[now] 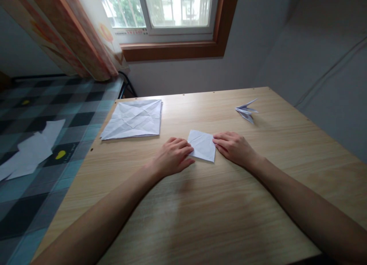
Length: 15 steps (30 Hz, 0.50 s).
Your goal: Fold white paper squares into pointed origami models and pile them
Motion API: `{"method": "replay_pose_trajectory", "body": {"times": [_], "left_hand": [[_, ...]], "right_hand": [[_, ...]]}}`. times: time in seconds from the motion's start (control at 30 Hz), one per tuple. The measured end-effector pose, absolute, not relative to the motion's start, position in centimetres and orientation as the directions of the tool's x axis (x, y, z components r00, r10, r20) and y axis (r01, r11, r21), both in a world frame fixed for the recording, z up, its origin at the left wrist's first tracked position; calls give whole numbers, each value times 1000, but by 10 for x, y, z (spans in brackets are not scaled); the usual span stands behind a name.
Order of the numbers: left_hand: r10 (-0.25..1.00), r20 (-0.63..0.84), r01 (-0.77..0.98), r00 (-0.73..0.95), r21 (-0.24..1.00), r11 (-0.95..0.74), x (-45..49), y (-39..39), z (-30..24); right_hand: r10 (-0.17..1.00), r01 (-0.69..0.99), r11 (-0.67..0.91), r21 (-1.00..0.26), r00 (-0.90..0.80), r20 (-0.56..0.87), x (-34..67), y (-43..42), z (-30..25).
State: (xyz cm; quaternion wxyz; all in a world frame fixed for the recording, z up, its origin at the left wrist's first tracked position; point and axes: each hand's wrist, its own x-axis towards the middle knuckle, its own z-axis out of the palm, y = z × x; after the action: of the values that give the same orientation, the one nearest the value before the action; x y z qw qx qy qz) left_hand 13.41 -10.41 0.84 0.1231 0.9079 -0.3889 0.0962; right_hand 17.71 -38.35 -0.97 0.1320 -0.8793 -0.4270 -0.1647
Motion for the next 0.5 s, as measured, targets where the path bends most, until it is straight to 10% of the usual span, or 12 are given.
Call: {"method": "replay_pose_trajectory", "body": {"times": [0.5], "left_hand": [[-682, 380, -742, 625, 17, -671, 132, -106, 7]], "right_hand": [[716, 785, -597, -168, 615, 331, 174, -379, -16]]}}
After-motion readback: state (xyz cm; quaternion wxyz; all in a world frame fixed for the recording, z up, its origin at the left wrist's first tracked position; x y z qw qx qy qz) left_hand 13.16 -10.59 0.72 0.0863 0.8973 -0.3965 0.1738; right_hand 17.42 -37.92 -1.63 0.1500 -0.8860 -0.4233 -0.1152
